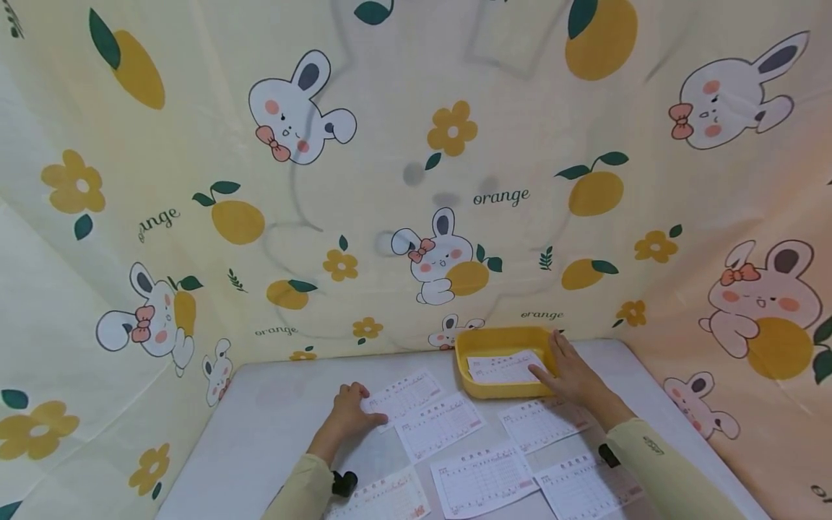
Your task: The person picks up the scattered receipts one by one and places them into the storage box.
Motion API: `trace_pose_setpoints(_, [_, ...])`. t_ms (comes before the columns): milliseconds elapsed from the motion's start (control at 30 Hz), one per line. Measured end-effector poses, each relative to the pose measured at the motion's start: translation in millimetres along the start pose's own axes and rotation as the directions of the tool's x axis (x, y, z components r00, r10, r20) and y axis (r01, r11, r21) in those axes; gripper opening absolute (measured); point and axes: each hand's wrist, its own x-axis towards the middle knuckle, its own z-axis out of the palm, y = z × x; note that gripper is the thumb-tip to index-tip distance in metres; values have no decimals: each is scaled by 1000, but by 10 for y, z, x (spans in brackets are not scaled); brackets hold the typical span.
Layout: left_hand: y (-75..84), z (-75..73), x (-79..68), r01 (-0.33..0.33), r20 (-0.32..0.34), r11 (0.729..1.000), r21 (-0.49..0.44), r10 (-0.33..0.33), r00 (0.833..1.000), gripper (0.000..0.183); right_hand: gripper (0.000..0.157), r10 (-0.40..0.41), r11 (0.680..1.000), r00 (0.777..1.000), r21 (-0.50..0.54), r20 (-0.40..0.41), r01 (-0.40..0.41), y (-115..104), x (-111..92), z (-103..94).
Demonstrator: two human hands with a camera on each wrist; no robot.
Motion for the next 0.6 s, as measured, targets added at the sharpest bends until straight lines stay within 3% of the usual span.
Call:
trace_pose_setpoints(367, [46, 1, -14, 28, -13, 999, 17, -28, 1000, 64, 109, 7, 1000, 1000, -5, 6, -7, 7, 16, 2])
trace_pose_setpoints(600, [38, 10, -12, 39, -21, 999, 14, -39, 999, 72, 107, -1, 1000, 1000, -13, 1, 1, -12, -4, -2])
